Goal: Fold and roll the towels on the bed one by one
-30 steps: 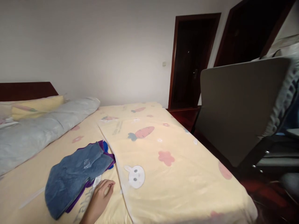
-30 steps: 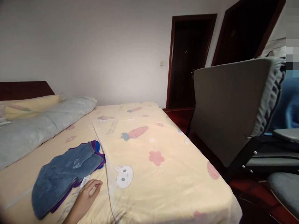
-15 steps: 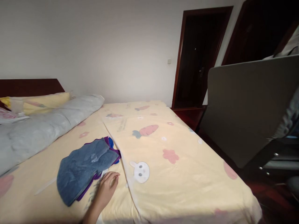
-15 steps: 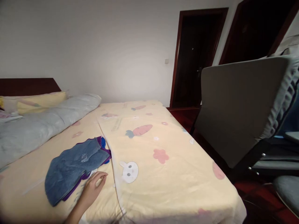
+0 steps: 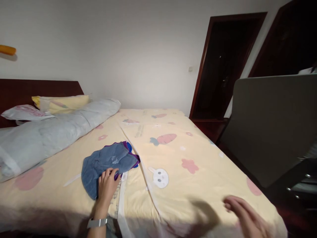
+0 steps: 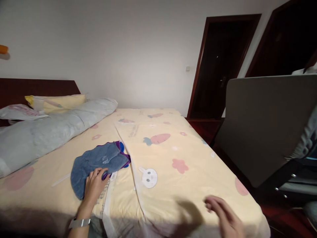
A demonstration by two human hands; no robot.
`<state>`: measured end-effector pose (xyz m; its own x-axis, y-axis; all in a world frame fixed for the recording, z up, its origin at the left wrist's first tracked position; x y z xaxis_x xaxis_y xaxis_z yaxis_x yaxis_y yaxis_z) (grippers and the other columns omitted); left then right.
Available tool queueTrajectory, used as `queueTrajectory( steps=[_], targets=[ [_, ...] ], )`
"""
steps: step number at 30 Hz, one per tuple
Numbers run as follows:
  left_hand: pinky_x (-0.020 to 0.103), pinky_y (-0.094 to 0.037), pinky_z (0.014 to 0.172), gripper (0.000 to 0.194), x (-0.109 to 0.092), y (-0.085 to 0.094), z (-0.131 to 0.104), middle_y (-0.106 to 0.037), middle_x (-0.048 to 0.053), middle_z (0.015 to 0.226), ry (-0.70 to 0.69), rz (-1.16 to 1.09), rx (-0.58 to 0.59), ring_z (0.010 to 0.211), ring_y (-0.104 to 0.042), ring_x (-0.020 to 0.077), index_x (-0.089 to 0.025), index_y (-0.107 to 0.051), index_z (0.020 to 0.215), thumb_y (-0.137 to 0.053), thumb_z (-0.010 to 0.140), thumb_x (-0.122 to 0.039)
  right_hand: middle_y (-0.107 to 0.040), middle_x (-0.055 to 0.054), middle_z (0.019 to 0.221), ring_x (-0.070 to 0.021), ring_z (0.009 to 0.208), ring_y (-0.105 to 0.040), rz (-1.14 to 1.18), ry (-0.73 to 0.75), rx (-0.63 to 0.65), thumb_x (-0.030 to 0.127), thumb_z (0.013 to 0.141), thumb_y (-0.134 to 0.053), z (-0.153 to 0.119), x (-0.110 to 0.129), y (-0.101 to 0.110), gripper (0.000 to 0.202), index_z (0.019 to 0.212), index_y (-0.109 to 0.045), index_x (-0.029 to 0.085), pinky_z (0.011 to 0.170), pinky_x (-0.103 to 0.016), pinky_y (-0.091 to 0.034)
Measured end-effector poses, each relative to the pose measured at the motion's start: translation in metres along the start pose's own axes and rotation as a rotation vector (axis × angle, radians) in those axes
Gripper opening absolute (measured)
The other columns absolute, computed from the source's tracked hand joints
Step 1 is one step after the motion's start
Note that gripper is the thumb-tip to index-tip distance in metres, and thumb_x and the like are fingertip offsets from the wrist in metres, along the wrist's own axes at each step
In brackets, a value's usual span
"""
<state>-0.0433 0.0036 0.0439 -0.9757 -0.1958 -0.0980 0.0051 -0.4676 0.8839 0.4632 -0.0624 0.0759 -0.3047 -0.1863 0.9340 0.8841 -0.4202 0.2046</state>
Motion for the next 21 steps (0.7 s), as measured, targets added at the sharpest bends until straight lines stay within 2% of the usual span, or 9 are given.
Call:
queueTrajectory(
  steps=[2, 5, 7, 9, 13, 16, 18, 21],
  targets=[
    [0.037, -0.042, 0.079, 0.023, -0.003, 0.000, 0.004, -0.069, 0.009, 0.112, 0.006, 0.000, -0.034, 0.101, -0.060, 0.0286, -0.021, -0.071, 0.104, -0.051, 0.094, -0.027, -0.067, -0.007, 0.075, -0.0238, 0.070, -0.064, 0.092, 0.035, 0.276, 0.062, 0.085, -0.063, 0.010, 0.014, -0.057, 0.038, 0.080, -0.072, 0.025, 0.065, -0.034, -0.054],
    [0.036, -0.041, 0.078, 0.022, -0.004, -0.002, 0.008, -0.071, 0.008, 0.103, 0.022, -0.007, -0.061, 0.097, -0.061, 0.0281, -0.021, -0.070, 0.094, -0.049, 0.095, -0.027, -0.067, -0.005, 0.076, -0.0199, 0.072, -0.062, 0.140, 0.065, 0.645, 0.052, 0.090, -0.057, 0.019, 0.036, -0.147, 0.036, 0.086, -0.071, 0.018, 0.067, -0.030, -0.049],
    [0.035, -0.041, 0.078, 0.021, 0.000, -0.004, 0.008, -0.072, 0.007, 0.102, 0.043, -0.015, -0.085, 0.096, -0.062, 0.0272, -0.022, -0.069, 0.093, -0.049, 0.095, -0.027, -0.067, -0.005, 0.076, -0.0186, 0.071, -0.061, 0.144, 0.054, 0.766, 0.047, 0.090, -0.056, 0.023, 0.037, -0.193, 0.033, 0.083, -0.069, 0.017, 0.065, -0.028, -0.046],
    [0.034, -0.042, 0.078, 0.020, 0.005, -0.002, 0.007, -0.072, 0.006, 0.102, 0.056, -0.065, -0.156, 0.093, -0.062, 0.0261, -0.022, -0.067, 0.093, -0.050, 0.095, -0.030, -0.066, -0.004, 0.075, -0.0175, 0.068, -0.059, 0.138, 0.024, 0.819, 0.042, 0.088, -0.054, 0.024, 0.025, -0.226, 0.030, 0.082, -0.068, 0.016, 0.064, -0.028, -0.044],
    [0.035, -0.045, 0.082, 0.022, 0.008, 0.011, 0.004, -0.070, 0.008, 0.098, 0.023, -0.261, -0.395, 0.090, -0.063, 0.0244, -0.020, -0.062, 0.093, -0.048, 0.098, -0.034, -0.064, -0.002, 0.071, -0.0160, 0.065, -0.055, 0.149, -0.034, 0.832, 0.036, 0.085, -0.053, 0.019, -0.006, -0.259, 0.027, 0.084, -0.069, 0.015, 0.063, -0.027, -0.041],
    [0.035, -0.047, 0.082, 0.019, -0.010, 0.025, 0.002, -0.068, 0.007, 0.089, -0.041, -0.352, -0.463, 0.085, -0.063, 0.0233, -0.020, -0.060, 0.092, -0.048, 0.099, -0.033, -0.064, -0.003, 0.068, -0.0150, 0.061, -0.055, 0.224, -0.142, 0.882, 0.043, 0.085, -0.057, 0.007, -0.011, -0.276, 0.033, 0.080, -0.071, 0.013, 0.060, -0.026, -0.039],
    [0.033, -0.048, 0.079, 0.014, -0.034, 0.036, -0.002, -0.067, 0.005, 0.085, -0.139, -0.439, -0.416, 0.082, -0.062, 0.0210, -0.021, -0.058, 0.093, -0.048, 0.099, -0.029, -0.066, -0.005, 0.069, -0.0137, 0.057, -0.054, 0.356, -0.335, 0.965, 0.052, 0.085, -0.060, -0.005, -0.008, -0.286, 0.043, 0.079, -0.071, 0.011, 0.056, -0.024, -0.038],
    [0.029, -0.050, 0.075, 0.012, -0.088, 0.054, -0.019, -0.065, 0.004, 0.085, -0.330, -0.583, -0.219, 0.080, -0.064, 0.0177, -0.022, -0.057, 0.097, -0.045, 0.100, -0.022, -0.068, -0.006, 0.072, -0.0133, 0.060, -0.059, 0.647, -0.683, 1.071, 0.059, 0.082, -0.066, -0.022, 0.003, -0.296, 0.048, 0.083, -0.070, 0.011, 0.058, -0.023, -0.043]
  ],
)
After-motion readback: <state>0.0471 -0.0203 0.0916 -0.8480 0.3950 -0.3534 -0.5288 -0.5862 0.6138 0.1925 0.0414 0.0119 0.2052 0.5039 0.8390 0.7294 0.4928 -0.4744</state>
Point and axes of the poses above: each hand's wrist, its own z-axis towards the middle knuckle, its own y-axis out of the back of the hand, x = y × z, the point moved 4 cm from there along z, towards the middle knuckle
